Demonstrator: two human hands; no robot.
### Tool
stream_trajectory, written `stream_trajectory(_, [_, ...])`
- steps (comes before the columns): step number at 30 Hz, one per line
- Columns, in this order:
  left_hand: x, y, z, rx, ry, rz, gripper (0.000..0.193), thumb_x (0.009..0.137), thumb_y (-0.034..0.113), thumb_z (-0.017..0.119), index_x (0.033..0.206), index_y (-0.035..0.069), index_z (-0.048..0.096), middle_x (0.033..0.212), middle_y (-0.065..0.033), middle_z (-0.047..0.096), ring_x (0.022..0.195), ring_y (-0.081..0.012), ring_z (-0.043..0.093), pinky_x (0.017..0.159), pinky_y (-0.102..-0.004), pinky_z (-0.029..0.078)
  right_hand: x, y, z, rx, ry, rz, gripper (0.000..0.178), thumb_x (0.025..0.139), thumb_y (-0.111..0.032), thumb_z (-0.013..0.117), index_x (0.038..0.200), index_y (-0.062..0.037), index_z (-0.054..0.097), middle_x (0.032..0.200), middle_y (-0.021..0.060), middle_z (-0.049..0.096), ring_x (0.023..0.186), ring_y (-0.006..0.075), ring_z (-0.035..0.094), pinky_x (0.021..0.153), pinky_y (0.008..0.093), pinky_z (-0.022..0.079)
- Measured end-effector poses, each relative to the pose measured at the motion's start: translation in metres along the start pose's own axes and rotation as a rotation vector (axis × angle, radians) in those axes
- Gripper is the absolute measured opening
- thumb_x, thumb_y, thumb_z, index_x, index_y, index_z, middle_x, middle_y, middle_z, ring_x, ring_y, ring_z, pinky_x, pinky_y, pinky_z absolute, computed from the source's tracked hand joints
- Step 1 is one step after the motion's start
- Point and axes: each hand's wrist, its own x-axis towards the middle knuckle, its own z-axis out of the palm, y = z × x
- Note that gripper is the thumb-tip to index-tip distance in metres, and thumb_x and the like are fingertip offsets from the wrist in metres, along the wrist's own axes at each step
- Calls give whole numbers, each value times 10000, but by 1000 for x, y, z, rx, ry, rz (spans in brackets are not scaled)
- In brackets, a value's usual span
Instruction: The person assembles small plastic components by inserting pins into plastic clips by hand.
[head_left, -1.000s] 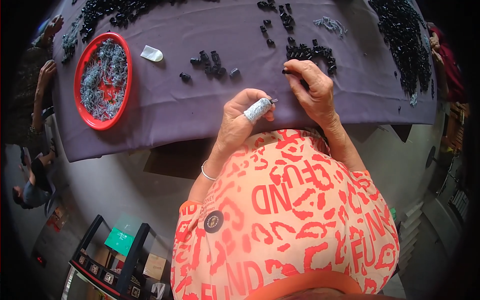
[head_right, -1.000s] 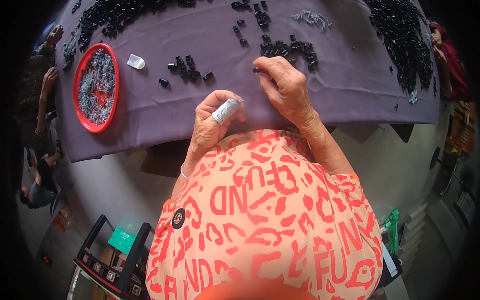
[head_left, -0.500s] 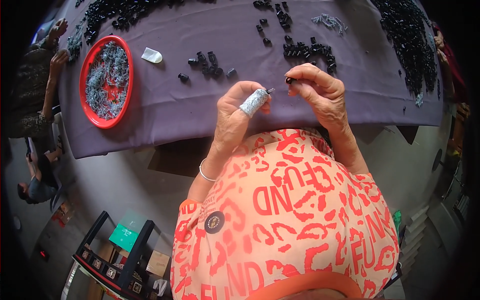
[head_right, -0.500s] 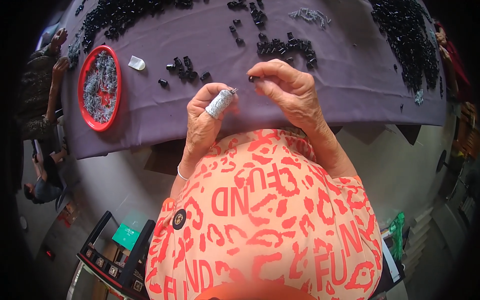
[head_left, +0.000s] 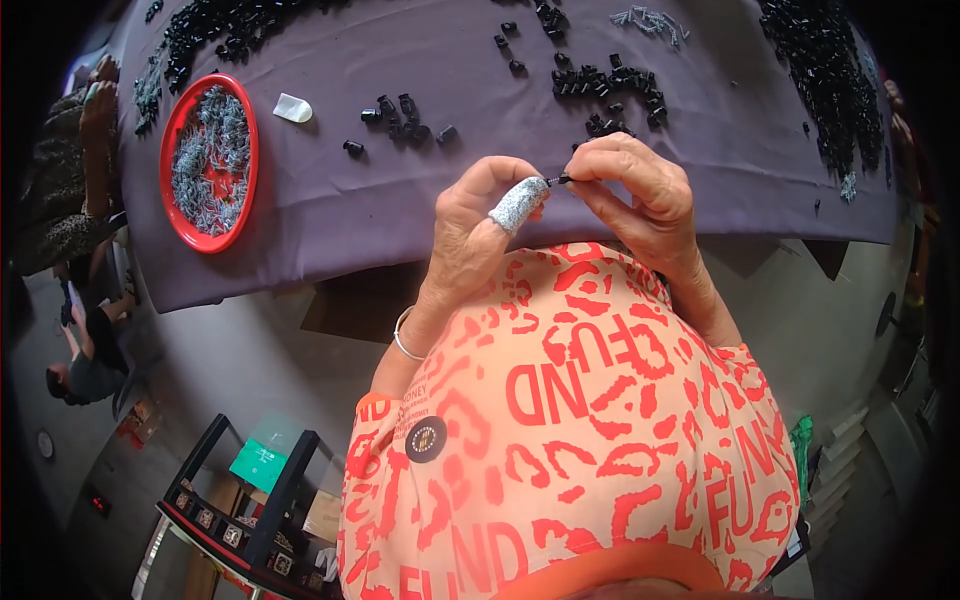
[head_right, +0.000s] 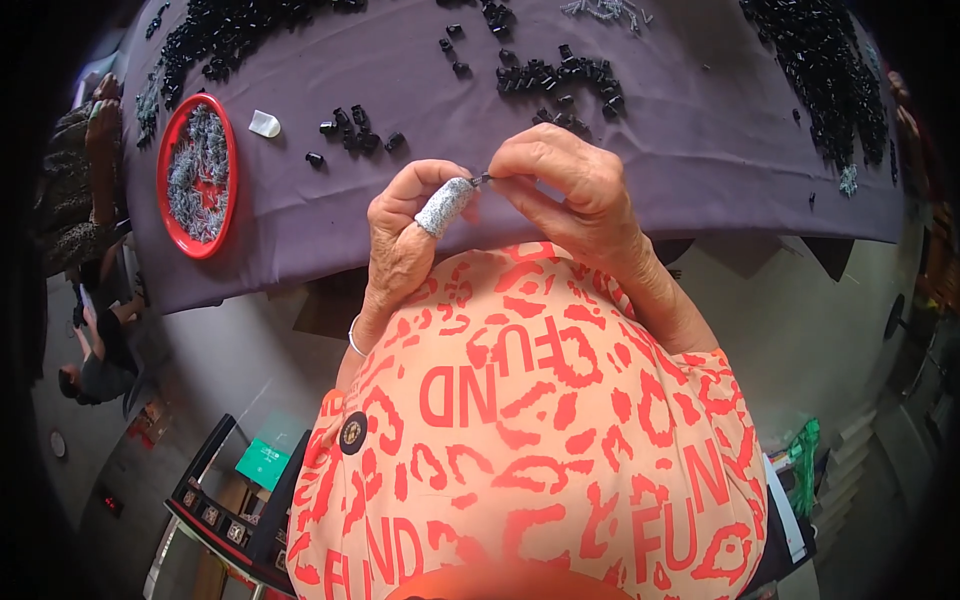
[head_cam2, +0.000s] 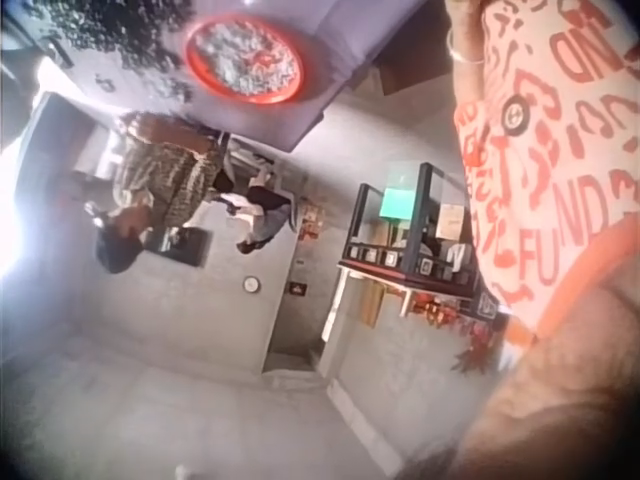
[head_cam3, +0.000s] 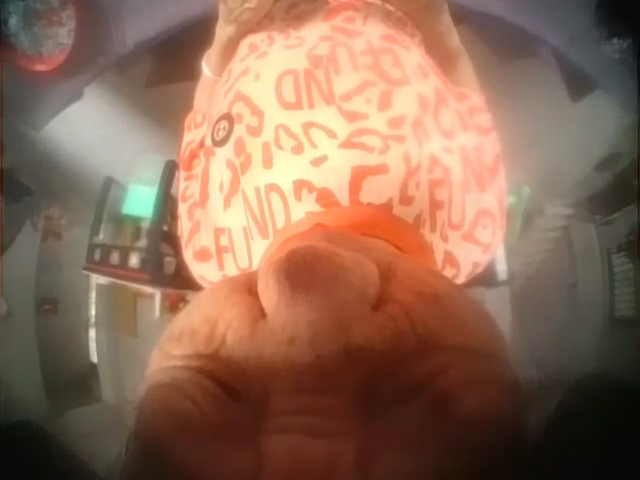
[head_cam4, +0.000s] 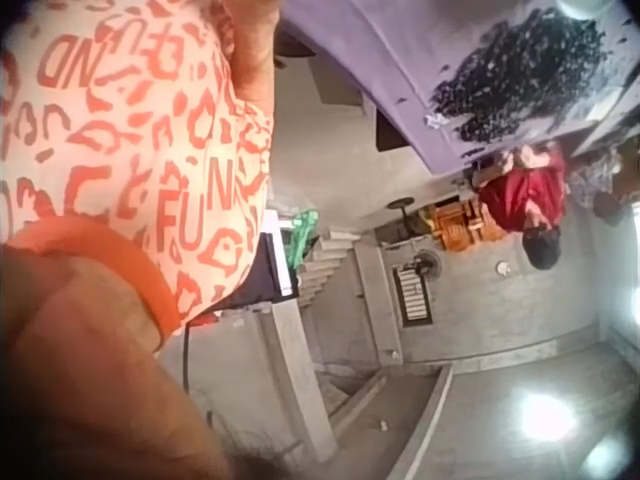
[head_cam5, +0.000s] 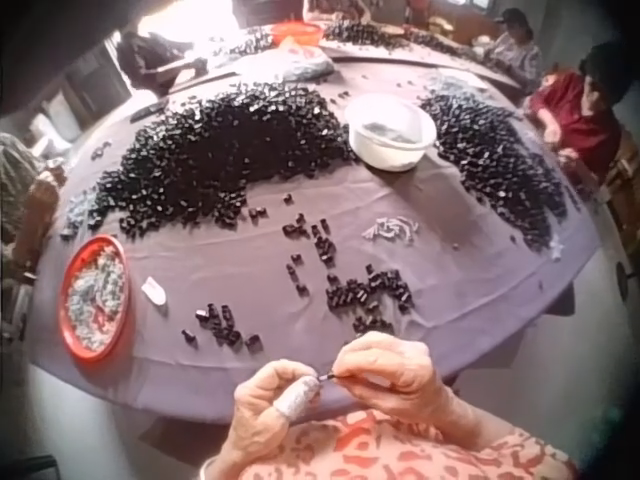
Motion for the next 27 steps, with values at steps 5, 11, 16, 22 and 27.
stream_trajectory(5, [-1, -2, 5, 34, 17, 22, 118, 900, 62, 588, 1001, 2, 605, 879, -21, 632, 800, -86, 578, 763, -229, 455, -6, 4, 4, 62, -13, 64, 227, 757, 135, 635, 946, 11, 635, 876, 84, 630, 799, 153, 597, 696, 261, 480])
stream_trajectory(11, [-4, -7, 12, -34, 61, 33, 117, 918, 86, 576, 979, -15, 582, 854, -25, 616, 772, -76, 570, 710, -215, 483, -13, -2, 17, 347, 165, 337, 193, 788, 126, 624, 952, 24, 631, 903, 77, 617, 819, 122, 583, 708, 228, 468])
stream_trajectory(16, [-3, -12, 11, 7, 92, 83, 118, 916, 76, 574, 984, -19, 587, 860, -31, 623, 771, -79, 580, 713, -219, 491, -11, 2, 12, 150, 58, 197, 190, 776, 122, 638, 940, 25, 628, 884, 79, 625, 813, 130, 593, 703, 234, 478])
stream_trajectory(22, [-4, -15, 9, 51, 107, 125, 129, 906, 57, 585, 1003, -25, 609, 870, -42, 633, 788, -90, 595, 716, -221, 502, -7, 6, 15, -20, 18, 52, 177, 761, 105, 659, 913, 21, 625, 866, 92, 630, 780, 156, 604, 681, 254, 488])
stream_trajectory(27, [2, -20, 9, 11, 136, 83, 128, 889, 59, 614, 988, -19, 630, 858, -35, 635, 791, -81, 592, 703, -214, 501, -8, 12, 19, -22, 47, 76, 164, 763, 107, 654, 899, 21, 623, 869, 88, 631, 775, 159, 606, 680, 258, 489])
